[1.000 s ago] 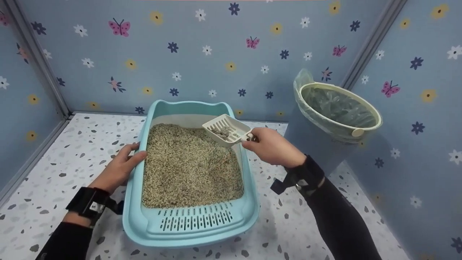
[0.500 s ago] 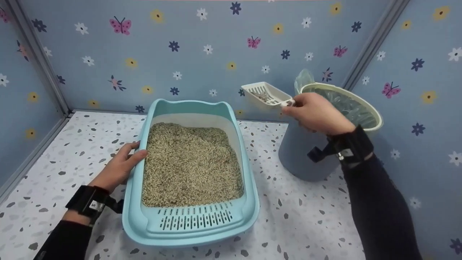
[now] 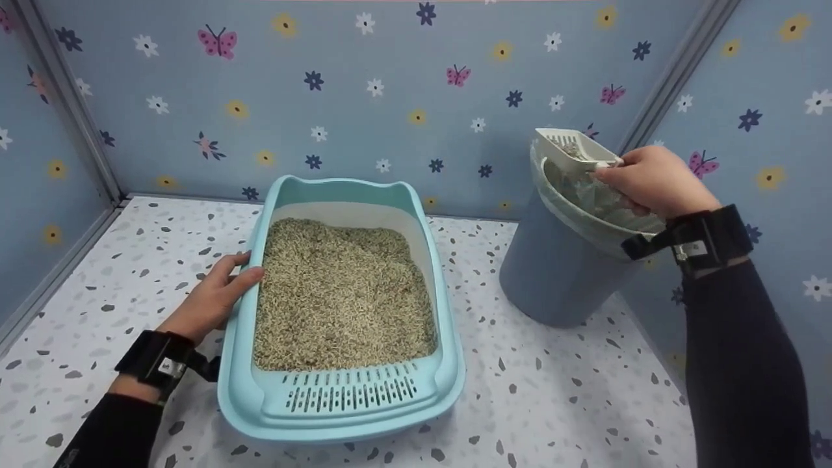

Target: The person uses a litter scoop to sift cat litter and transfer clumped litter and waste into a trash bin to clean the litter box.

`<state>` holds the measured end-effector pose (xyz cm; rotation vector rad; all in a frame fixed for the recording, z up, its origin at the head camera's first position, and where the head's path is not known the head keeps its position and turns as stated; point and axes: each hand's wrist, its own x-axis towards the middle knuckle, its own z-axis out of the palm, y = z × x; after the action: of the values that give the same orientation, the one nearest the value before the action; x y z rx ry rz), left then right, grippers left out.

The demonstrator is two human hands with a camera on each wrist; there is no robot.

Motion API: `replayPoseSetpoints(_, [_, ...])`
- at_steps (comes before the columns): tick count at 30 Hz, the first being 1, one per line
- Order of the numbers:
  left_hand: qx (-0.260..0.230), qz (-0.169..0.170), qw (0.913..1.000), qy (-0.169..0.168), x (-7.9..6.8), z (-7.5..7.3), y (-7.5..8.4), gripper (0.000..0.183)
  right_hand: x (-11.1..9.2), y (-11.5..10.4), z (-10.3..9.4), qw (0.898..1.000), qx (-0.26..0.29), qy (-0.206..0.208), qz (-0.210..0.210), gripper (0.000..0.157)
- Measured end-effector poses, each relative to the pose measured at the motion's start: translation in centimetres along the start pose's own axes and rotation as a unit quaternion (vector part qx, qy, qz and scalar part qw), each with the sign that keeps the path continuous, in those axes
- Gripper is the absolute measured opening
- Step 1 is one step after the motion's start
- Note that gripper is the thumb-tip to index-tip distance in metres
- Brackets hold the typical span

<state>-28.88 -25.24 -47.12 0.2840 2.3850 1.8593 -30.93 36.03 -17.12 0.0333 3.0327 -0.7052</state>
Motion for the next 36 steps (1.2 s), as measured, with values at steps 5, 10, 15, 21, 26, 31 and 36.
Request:
replayPoseSetpoints(5, [0.005, -0.001, 1.0000, 0.002, 0.1, 0.0, -0.2, 0.081, 0.8, 2.3, -0.2, 1.000, -0.001, 0.000, 0.020, 0.046])
replayPoseSetpoints(10, [0.003, -0.008, 1.0000, 0.003, 0.0, 0.1, -0.4, 0.080, 1.5, 3.4, 0.8, 1.000, -0.013, 0.001, 0.027, 0.043])
replayPoseSetpoints(15, [0.004, -0.005, 1.0000, 0.003, 0.1, 0.1, -0.3, 0.080, 1.9, 3.4, 1.6, 0.999, -0.019, 0.016, 0.026, 0.032])
replayPoseSetpoints(21, [0.004, -0.003, 1.0000, 0.003, 0.1, 0.0, -0.2, 0.081, 2.1, 3.2, 2.0, 0.997, -0.052, 0.046, 0.026, 0.025])
replayPoseSetpoints(26, [-0.002, -0.002, 1.0000, 0.002, 0.0, 0.0, -0.2, 0.080, 2.0, 3.2, 2.4, 0.992, -0.091, 0.082, -0.007, 0.013])
replayPoseSetpoints(31, [0.003, 0.000, 1.0000, 0.002, 0.0, 0.0, -0.1, 0.081, 1.9, 3.1, 2.8, 0.981, -0.152, 0.117, -0.030, 0.010])
replayPoseSetpoints(36, [0.006, -0.001, 1.0000, 0.004, 0.1, 0.0, -0.2, 0.081, 1.6, 2.7, 3.3, 0.970, -0.202, 0.132, -0.043, 0.030])
